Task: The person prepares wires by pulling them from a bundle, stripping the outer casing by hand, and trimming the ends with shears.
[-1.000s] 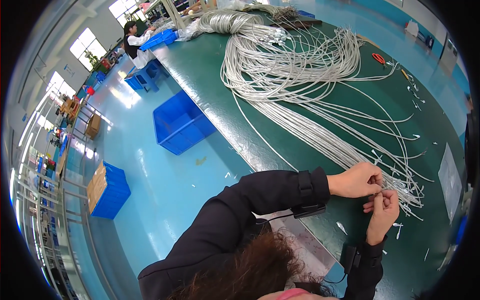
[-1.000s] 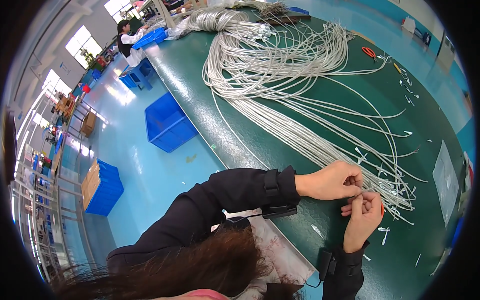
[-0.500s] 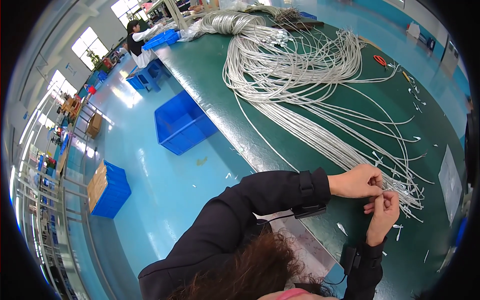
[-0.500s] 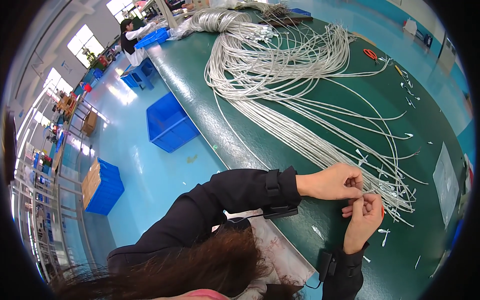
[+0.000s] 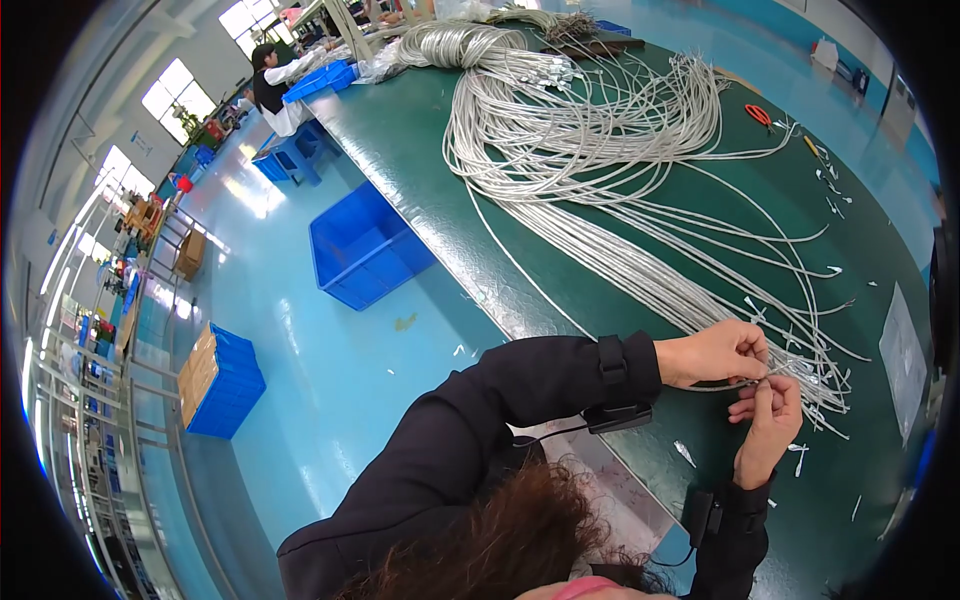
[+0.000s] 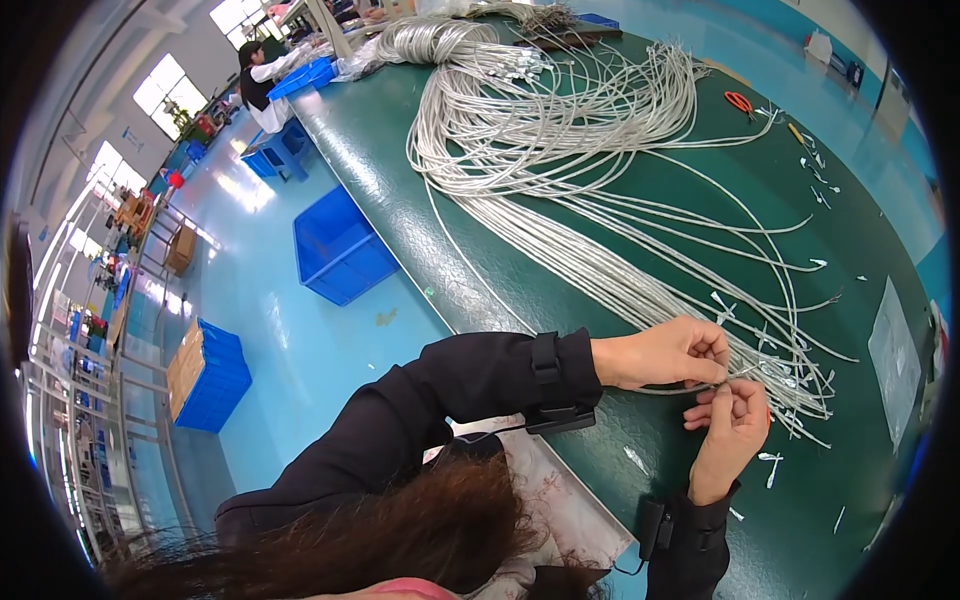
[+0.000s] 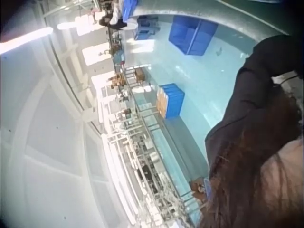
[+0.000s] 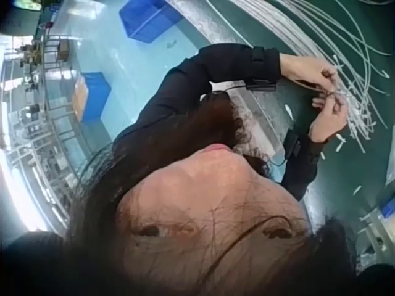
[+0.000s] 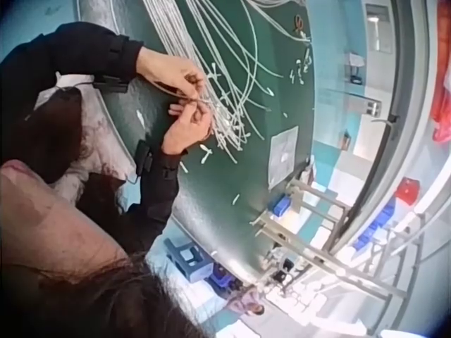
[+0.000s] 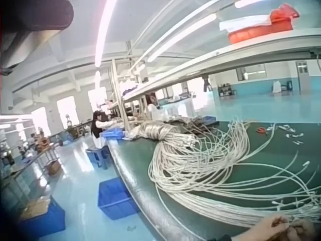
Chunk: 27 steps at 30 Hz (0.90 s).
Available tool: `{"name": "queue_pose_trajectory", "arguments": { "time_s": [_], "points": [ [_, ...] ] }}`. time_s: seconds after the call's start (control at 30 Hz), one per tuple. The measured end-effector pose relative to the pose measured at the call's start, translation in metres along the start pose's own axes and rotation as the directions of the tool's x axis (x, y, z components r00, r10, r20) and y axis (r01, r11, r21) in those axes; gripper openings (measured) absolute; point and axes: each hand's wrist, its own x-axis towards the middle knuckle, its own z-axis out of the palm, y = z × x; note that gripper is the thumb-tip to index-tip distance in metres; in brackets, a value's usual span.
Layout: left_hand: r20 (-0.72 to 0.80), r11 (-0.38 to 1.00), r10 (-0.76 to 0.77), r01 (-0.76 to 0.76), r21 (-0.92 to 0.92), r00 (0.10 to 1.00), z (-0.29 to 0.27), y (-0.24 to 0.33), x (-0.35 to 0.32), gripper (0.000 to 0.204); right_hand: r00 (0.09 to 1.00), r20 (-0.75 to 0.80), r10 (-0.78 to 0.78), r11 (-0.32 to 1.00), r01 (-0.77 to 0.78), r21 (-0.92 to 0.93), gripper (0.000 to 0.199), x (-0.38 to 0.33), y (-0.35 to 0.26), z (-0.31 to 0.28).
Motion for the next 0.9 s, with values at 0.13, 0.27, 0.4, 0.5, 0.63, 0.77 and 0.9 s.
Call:
{"name": "queue_pose_trajectory", "arguments": {
  "time_s": [0.13,0.27,0.4,0.5,0.63,0.77,0.9],
  "points": [
    [0.001,0.991,0.052,-0.051,0.122,0.999,-0.001,0.001,-0.002,0.011,1.0,-0.019,-0.006,1.0,0.005,-0.03,0.007,0.0,0.001,0.002],
    [-0.029,0.991,0.046,-0.042,0.128,0.999,0.001,0.0,-0.002,0.011,1.0,-0.01,-0.014,0.998,0.014,-0.067,0.007,0.001,0.005,-0.003],
    [-0.059,0.998,0.019,-0.015,0.067,0.998,0.002,-0.004,0.0,0.011,1.0,0.008,-0.023,0.997,0.023,-0.075,0.006,0.0,0.006,-0.005],
    [-0.068,1.0,-0.014,0.015,0.016,0.998,0.001,-0.002,0.001,0.012,1.0,0.012,-0.025,0.998,0.025,-0.055,0.006,0.0,0.006,-0.005],
    [-0.144,0.996,0.017,-0.029,-0.085,0.989,-0.006,0.003,0.003,0.012,1.0,0.003,-0.007,1.0,0.007,-0.025,0.006,-0.003,0.0,0.0],
    [-0.07,0.994,0.06,-0.053,0.099,0.996,-0.002,-0.007,0.003,0.012,0.998,-0.064,-0.002,0.999,0.0,-0.041,0.009,-0.003,-0.004,0.006],
    [-0.045,0.986,0.075,-0.068,0.151,0.996,0.0,-0.001,-0.001,0.011,1.0,-0.016,0.0,0.996,-0.002,-0.092,0.011,0.0,0.006,-0.003]
  ]
}}
